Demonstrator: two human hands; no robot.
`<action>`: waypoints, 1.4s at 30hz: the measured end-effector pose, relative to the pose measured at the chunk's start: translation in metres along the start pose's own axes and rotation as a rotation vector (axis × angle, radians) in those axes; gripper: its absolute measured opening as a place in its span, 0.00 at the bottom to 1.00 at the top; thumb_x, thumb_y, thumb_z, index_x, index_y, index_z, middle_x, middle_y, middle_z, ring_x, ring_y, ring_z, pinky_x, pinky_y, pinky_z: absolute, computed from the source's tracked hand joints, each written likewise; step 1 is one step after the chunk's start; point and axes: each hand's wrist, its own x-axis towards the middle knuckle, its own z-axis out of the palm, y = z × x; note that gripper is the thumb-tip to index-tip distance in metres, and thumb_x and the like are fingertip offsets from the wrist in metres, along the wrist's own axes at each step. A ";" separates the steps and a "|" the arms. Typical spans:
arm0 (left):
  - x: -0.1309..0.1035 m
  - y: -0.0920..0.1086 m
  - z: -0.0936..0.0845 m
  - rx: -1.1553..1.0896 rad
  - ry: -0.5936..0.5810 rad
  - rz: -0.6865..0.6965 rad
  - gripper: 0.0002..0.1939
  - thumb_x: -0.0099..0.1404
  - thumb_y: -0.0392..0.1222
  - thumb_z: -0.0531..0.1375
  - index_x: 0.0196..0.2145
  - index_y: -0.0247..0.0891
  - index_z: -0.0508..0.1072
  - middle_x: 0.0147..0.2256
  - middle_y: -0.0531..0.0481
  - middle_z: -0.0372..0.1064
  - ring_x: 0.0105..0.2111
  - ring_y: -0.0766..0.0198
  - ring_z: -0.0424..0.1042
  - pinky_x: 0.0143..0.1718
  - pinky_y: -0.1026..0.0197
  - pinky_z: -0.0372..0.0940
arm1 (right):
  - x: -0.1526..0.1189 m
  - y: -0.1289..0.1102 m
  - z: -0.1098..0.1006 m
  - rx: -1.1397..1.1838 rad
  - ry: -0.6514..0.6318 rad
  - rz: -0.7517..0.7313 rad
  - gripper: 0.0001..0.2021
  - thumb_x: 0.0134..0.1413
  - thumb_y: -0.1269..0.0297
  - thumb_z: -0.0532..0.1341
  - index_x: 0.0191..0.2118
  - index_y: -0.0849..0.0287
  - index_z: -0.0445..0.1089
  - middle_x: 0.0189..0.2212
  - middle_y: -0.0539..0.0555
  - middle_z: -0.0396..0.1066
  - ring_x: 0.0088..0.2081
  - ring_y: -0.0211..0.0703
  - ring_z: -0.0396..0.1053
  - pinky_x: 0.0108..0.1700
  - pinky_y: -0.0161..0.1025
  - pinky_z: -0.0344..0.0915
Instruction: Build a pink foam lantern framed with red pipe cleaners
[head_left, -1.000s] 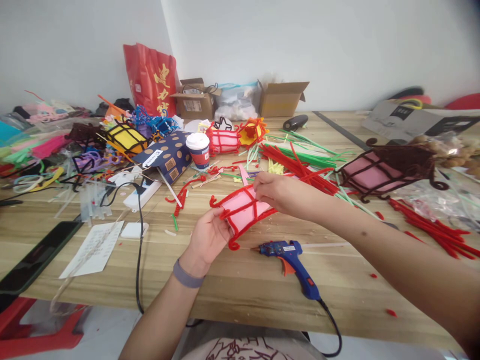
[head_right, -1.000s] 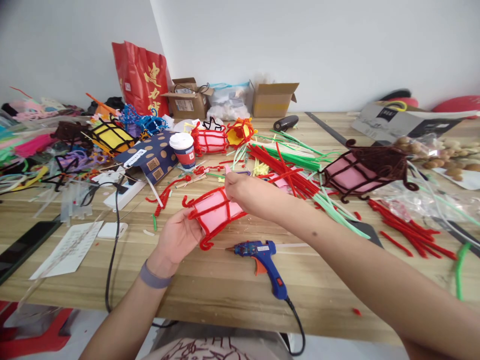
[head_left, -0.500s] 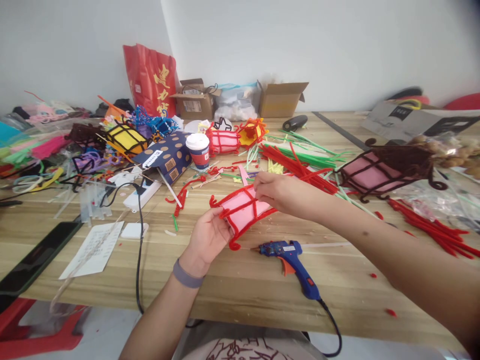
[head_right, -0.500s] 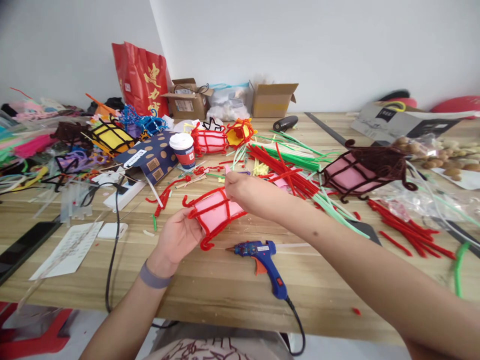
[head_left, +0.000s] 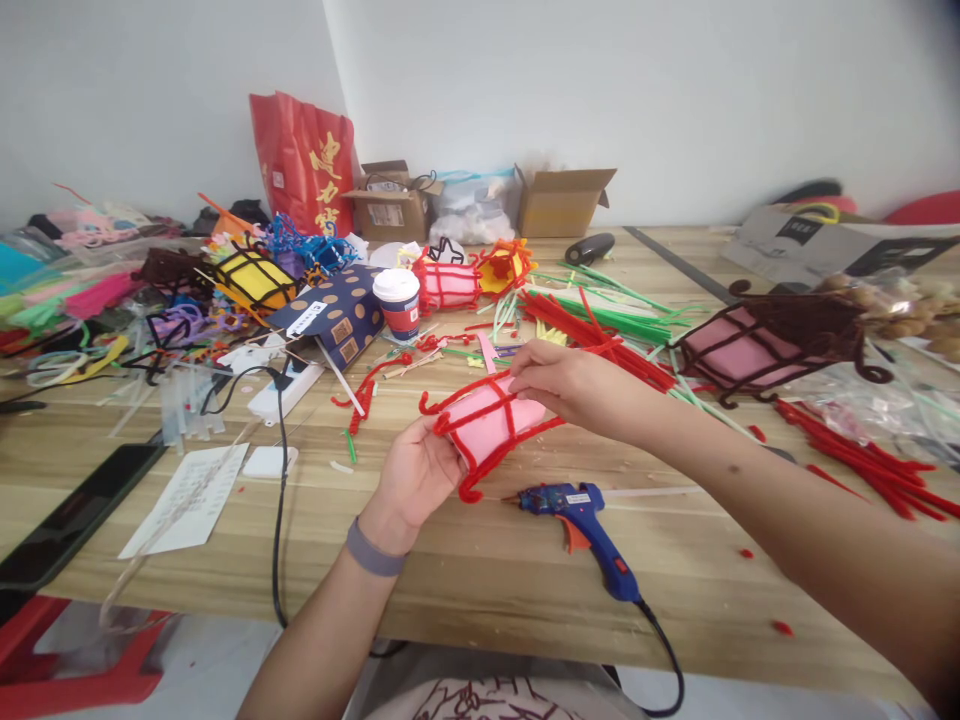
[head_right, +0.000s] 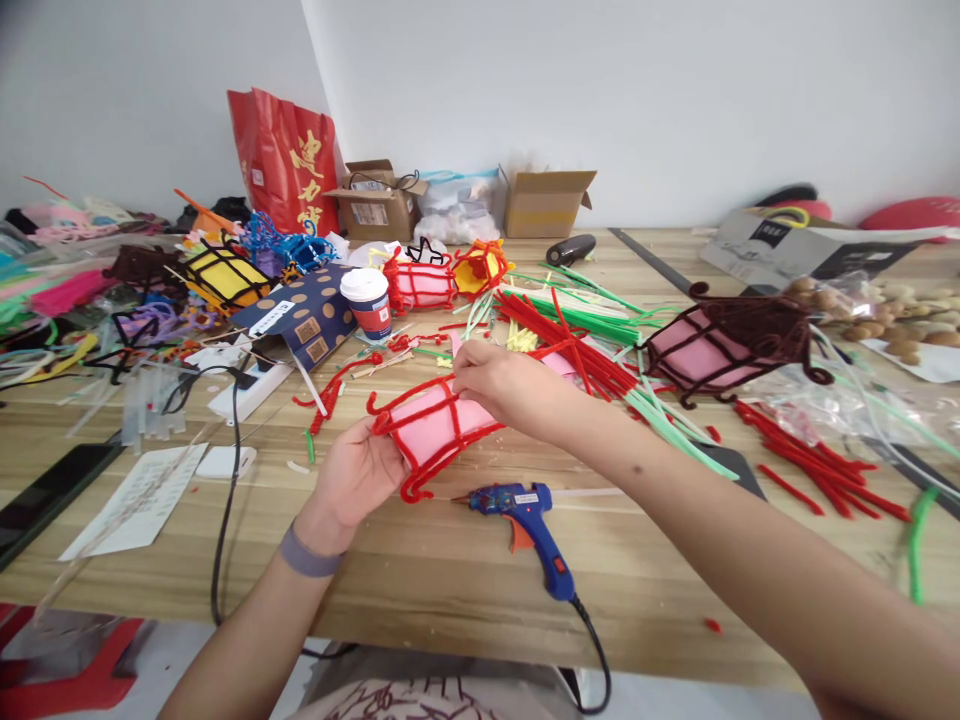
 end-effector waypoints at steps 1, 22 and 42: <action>0.000 0.000 0.000 -0.006 0.007 -0.002 0.12 0.66 0.33 0.51 0.37 0.31 0.75 0.28 0.45 0.77 0.28 0.59 0.77 0.42 0.55 0.71 | -0.002 -0.003 -0.001 0.001 0.034 0.001 0.11 0.62 0.73 0.55 0.37 0.62 0.76 0.40 0.61 0.72 0.39 0.45 0.71 0.41 0.40 0.69; -0.006 0.000 0.010 -0.071 0.012 -0.025 0.20 0.71 0.32 0.46 0.29 0.30 0.74 0.24 0.46 0.74 0.24 0.65 0.74 0.29 0.63 0.70 | -0.001 -0.058 0.053 -0.105 0.064 -0.075 0.08 0.60 0.78 0.55 0.36 0.64 0.71 0.36 0.60 0.68 0.39 0.49 0.63 0.41 0.45 0.66; -0.008 -0.001 0.013 -0.073 -0.017 -0.050 0.18 0.72 0.34 0.47 0.33 0.30 0.74 0.26 0.46 0.75 0.25 0.65 0.74 0.32 0.62 0.71 | 0.002 -0.058 0.048 0.010 0.066 0.036 0.09 0.59 0.79 0.56 0.35 0.64 0.72 0.33 0.59 0.70 0.36 0.46 0.64 0.39 0.40 0.64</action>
